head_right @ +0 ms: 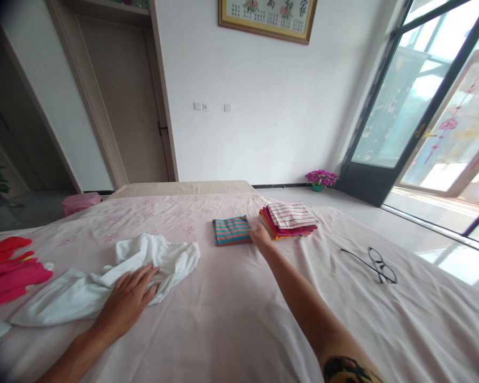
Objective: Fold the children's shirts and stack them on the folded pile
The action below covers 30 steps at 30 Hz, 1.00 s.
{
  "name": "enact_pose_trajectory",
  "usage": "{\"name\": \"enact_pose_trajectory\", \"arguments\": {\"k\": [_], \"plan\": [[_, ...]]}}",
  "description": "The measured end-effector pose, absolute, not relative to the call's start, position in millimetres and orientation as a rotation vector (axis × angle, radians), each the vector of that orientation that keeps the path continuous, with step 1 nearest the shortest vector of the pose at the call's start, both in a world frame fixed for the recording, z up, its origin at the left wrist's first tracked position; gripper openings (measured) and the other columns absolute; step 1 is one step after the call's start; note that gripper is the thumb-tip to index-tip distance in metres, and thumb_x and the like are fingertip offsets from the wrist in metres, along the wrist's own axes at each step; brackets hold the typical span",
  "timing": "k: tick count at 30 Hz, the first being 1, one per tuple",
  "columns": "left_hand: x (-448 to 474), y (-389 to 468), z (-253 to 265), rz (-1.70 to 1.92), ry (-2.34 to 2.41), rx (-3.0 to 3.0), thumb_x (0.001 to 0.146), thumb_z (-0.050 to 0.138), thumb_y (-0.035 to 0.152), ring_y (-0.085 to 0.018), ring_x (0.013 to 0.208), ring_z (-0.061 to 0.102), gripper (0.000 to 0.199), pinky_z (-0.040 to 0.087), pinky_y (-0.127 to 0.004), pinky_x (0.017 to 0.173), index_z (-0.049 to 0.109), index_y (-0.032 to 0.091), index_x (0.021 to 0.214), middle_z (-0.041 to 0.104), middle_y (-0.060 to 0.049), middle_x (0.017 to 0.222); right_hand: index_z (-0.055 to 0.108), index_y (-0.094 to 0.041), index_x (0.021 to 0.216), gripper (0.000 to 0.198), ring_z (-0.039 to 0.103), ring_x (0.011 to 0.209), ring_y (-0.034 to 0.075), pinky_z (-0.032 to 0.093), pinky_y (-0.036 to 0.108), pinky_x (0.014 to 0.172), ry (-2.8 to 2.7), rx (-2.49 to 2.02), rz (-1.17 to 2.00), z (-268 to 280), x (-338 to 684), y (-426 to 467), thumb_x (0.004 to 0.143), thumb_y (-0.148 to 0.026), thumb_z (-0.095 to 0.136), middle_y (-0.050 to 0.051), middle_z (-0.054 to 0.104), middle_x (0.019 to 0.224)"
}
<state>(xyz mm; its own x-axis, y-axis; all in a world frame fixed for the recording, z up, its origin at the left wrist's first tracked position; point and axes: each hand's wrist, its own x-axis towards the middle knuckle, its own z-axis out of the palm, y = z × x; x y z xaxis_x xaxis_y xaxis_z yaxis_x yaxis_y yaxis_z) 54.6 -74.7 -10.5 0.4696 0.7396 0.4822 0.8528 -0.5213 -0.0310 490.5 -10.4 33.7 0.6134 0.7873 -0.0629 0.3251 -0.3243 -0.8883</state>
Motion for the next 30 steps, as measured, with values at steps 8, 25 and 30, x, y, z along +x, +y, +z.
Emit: {"name": "enact_pose_trajectory", "arguments": {"k": [8, 25, 30], "plan": [[54, -72, -12, -0.64, -1.358, -2.458, 0.093, 0.047, 0.035, -0.025, 0.126, 0.053, 0.04, 0.033, -0.047, 0.11, 0.059, 0.021, 0.128, 0.061, -0.011, 0.135, 0.068, -0.011, 0.095, 0.052, 0.056, 0.12, 0.038, 0.041, 0.048, 0.099, -1.193, -2.309, 0.466, 53, 487, 37, 0.072, -0.058, 0.068, 0.025, 0.065, 0.117], [53, -70, -16, -0.676, -1.361, -2.474, 0.094, 0.047, 0.033, -0.024, 0.127, 0.052, 0.04, 0.032, -0.046, 0.111, 0.058, 0.022, 0.13, 0.06, -0.011, 0.135, 0.049, -0.014, 0.13, 0.041, 0.049, 0.126, 0.031, 0.038, 0.047, 0.103, -1.382, -2.331, -0.072, 49, 505, 46, 0.093, -0.032, 0.051, 0.021, 0.053, 0.132], [54, -71, -10, -0.732, -1.388, -2.511, 0.094, 0.046, 0.034, -0.024, 0.125, 0.053, 0.039, 0.034, -0.046, 0.11, 0.059, 0.022, 0.129, 0.061, -0.01, 0.133, 0.047, -0.019, 0.137, 0.046, 0.024, 0.144, 0.028, 0.021, 0.05, 0.115, -1.726, -2.09, -0.057, 23, 485, 41, 0.093, -0.032, 0.052, 0.015, 0.037, 0.152]]}}
